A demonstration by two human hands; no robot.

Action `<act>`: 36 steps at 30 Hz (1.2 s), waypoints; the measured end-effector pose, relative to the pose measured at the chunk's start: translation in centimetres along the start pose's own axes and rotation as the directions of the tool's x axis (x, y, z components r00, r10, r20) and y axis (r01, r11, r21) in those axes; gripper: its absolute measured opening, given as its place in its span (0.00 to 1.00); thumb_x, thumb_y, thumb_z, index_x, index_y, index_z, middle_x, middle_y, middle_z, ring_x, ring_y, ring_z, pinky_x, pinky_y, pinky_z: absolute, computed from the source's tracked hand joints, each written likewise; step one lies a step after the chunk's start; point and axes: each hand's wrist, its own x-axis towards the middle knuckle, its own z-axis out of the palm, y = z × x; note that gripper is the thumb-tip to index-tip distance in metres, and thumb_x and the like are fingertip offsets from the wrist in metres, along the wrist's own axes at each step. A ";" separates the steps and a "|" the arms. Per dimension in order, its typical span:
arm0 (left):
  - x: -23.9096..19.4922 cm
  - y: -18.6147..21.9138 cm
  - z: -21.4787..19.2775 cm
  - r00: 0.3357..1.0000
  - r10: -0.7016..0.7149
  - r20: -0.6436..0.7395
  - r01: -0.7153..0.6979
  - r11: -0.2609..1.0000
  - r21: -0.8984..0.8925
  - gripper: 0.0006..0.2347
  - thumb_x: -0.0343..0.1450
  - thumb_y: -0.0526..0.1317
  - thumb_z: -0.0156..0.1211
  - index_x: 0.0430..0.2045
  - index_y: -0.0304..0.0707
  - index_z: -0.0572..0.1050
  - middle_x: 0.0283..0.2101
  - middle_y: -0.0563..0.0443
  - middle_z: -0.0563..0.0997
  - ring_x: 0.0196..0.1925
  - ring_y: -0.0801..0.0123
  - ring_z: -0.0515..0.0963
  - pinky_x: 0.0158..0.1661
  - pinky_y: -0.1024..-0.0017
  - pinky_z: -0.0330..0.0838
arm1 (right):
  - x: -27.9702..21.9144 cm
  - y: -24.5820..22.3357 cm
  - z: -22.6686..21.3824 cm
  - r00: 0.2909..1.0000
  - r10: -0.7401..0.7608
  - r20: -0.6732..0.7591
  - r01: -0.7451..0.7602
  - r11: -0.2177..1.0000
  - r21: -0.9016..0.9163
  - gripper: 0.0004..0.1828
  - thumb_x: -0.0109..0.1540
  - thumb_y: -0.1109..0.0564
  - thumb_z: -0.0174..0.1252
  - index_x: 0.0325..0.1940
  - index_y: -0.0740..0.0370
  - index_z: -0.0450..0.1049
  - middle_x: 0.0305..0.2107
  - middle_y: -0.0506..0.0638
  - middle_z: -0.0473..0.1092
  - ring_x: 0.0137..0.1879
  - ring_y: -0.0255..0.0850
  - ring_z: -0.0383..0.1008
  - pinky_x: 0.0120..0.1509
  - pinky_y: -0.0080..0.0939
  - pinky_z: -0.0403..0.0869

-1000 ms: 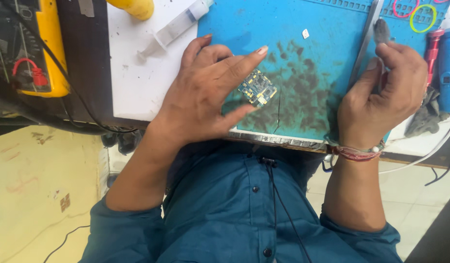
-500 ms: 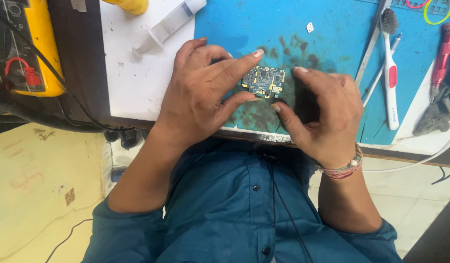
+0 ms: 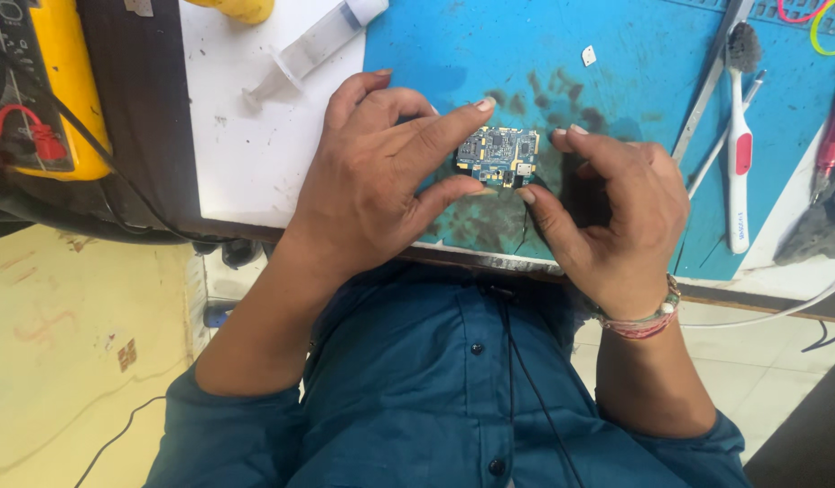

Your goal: The person uses a hot air gun to heat a small circuit board, then applies liquid from a syringe and wipes the surface with a cotton swab. They use tweezers to adjust components and a pink tool to scrape or clean the board. The work is performed on a blue cutting mat with various tools nearby.

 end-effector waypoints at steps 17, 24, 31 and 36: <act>0.1 -0.1 0.0 1.000 -0.010 0.017 0.010 1.000 -0.017 0.25 0.77 0.48 0.70 0.67 0.43 0.69 0.41 0.55 0.81 0.56 0.63 0.76 0.71 0.49 0.60 | 0.8 -0.3 0.0 0.999 -0.029 -0.024 0.029 1.000 0.001 0.28 0.62 0.57 0.77 0.61 0.63 0.71 0.50 0.50 0.77 0.42 0.42 0.72 0.48 0.40 0.70; 0.2 -0.1 0.1 1.000 -0.009 0.011 0.009 1.000 -0.015 0.24 0.76 0.48 0.70 0.66 0.43 0.70 0.42 0.56 0.82 0.56 0.64 0.76 0.71 0.49 0.60 | 0.8 -0.3 0.0 1.000 -0.023 -0.017 0.023 1.000 0.004 0.28 0.62 0.57 0.76 0.61 0.63 0.71 0.50 0.51 0.76 0.43 0.43 0.72 0.48 0.40 0.71; 0.4 0.0 -0.1 1.000 -0.013 0.014 0.013 1.000 -0.012 0.23 0.76 0.48 0.70 0.64 0.43 0.71 0.42 0.56 0.82 0.56 0.64 0.76 0.70 0.49 0.60 | 0.9 -0.4 -0.1 1.000 -0.015 -0.008 0.015 1.000 0.002 0.28 0.62 0.57 0.76 0.61 0.63 0.71 0.51 0.52 0.76 0.43 0.43 0.73 0.49 0.40 0.71; 0.5 0.2 -0.2 0.999 -0.028 0.020 0.028 1.000 -0.005 0.22 0.76 0.47 0.70 0.63 0.42 0.72 0.47 0.53 0.81 0.55 0.61 0.76 0.69 0.50 0.61 | 1.6 -1.0 -0.3 1.000 -0.021 -0.023 0.021 1.000 0.015 0.26 0.60 0.58 0.76 0.58 0.65 0.72 0.48 0.54 0.76 0.44 0.46 0.74 0.50 0.44 0.71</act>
